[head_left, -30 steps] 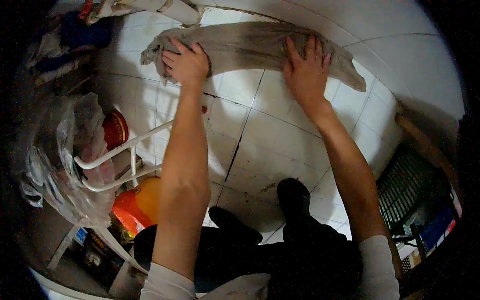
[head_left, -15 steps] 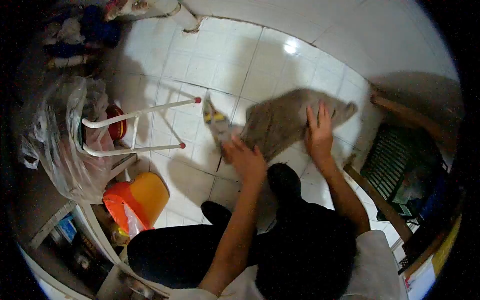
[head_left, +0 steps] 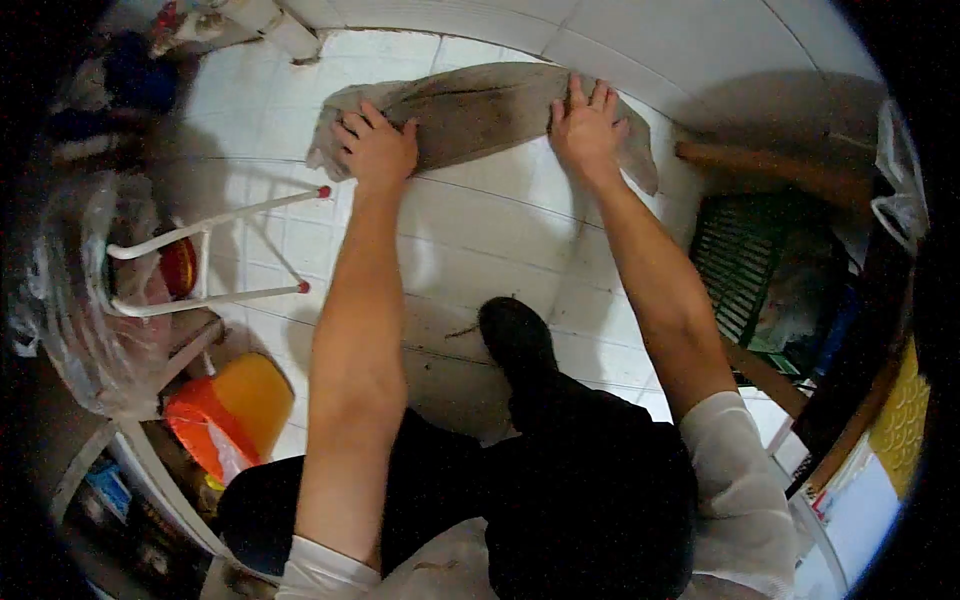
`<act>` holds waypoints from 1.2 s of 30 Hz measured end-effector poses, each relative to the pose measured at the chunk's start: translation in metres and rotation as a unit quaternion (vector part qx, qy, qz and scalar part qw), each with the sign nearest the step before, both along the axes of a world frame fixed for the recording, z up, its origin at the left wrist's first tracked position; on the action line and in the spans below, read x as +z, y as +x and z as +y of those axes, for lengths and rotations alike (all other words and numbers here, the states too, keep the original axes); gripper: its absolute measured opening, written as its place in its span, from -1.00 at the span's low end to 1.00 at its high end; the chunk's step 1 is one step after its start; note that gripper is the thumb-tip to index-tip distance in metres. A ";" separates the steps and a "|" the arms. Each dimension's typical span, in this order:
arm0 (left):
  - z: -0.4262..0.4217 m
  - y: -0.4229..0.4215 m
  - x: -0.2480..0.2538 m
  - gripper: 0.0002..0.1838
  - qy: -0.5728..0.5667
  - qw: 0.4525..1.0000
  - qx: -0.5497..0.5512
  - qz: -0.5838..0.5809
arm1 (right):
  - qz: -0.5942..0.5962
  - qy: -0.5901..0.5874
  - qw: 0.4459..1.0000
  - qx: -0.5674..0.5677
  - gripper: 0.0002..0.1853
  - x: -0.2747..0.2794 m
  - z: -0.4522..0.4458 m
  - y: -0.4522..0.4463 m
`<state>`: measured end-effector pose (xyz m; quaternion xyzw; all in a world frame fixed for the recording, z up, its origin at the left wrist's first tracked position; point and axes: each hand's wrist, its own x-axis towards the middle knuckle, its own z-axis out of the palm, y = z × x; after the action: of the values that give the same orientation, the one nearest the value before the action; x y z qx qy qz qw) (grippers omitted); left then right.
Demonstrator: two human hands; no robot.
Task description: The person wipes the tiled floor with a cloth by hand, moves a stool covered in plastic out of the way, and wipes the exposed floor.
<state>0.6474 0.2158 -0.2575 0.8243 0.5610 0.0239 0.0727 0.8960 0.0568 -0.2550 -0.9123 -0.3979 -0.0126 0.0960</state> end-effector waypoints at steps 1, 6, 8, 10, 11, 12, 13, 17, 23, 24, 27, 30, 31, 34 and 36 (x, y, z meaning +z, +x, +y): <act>-0.005 0.005 -0.004 -0.12 -0.014 1.000 0.001 0.028 | -0.014 -0.001 1.000 0.008 -0.39 -0.005 -0.005 0.004; -0.082 -0.019 -0.002 -0.19 0.066 0.996 -0.014 0.056 | -0.013 0.012 0.999 0.046 -0.39 -0.009 -0.074 -0.018; -0.130 -0.042 0.005 -0.33 0.036 0.995 -0.015 0.089 | 0.041 -0.003 0.998 0.055 -0.36 -0.003 -0.130 -0.054; -0.186 -0.072 0.016 -0.52 -0.021 0.992 -0.013 0.120 | 0.040 0.006 0.993 0.107 -0.41 0.000 -0.197 -0.102; -0.208 -0.087 0.023 -0.62 -0.062 0.990 -0.005 0.129 | 0.065 -0.017 0.990 0.127 -0.43 0.003 -0.231 -0.123; -0.226 -0.103 0.015 -0.66 -0.064 0.992 0.002 0.110 | 0.089 -0.038 0.985 0.145 -0.44 0.007 -0.251 -0.138; -0.237 -0.116 0.007 -0.70 -0.066 0.994 0.005 0.088 | 0.129 -0.027 0.983 0.128 -0.46 0.014 -0.255 -0.144; -0.214 -0.115 0.027 -0.73 -0.060 0.998 0.008 0.015 | 0.196 0.081 0.977 0.033 -0.50 0.048 -0.222 -0.120; -0.140 -0.018 0.079 -0.75 0.010 0.985 0.033 -0.169 | 0.017 0.172 0.985 -0.003 -0.46 0.103 -0.110 -0.033; -0.124 -0.002 0.074 -0.78 0.035 0.982 0.047 -0.177 | -0.011 0.161 0.987 -0.006 -0.47 0.100 -0.101 -0.014; -0.087 0.031 0.075 -0.69 0.013 0.985 0.019 -0.171 | -0.081 0.124 0.989 -0.017 -0.49 0.092 -0.078 0.017; -0.064 0.050 0.056 -0.54 0.025 0.987 -0.066 -0.141 | -0.091 0.078 0.992 -0.048 -0.48 0.067 -0.063 0.037; -0.056 0.048 0.046 -0.48 0.054 0.981 -0.119 -0.142 | -0.068 0.055 0.994 -0.060 -0.48 0.063 -0.057 0.041; -0.045 0.051 0.020 -0.38 0.035 0.977 -0.195 -0.079 | -0.011 -0.014 0.998 -0.066 -0.49 0.028 -0.056 0.048; -0.046 0.049 0.004 -0.40 0.042 0.974 -0.220 -0.042 | 0.002 -0.060 0.996 -0.065 -0.50 0.010 -0.058 0.061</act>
<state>0.6963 0.1702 -0.2538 0.9282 0.3606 0.0649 0.0652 0.9575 -0.0010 -0.2453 -0.9404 -0.3377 0.0073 0.0409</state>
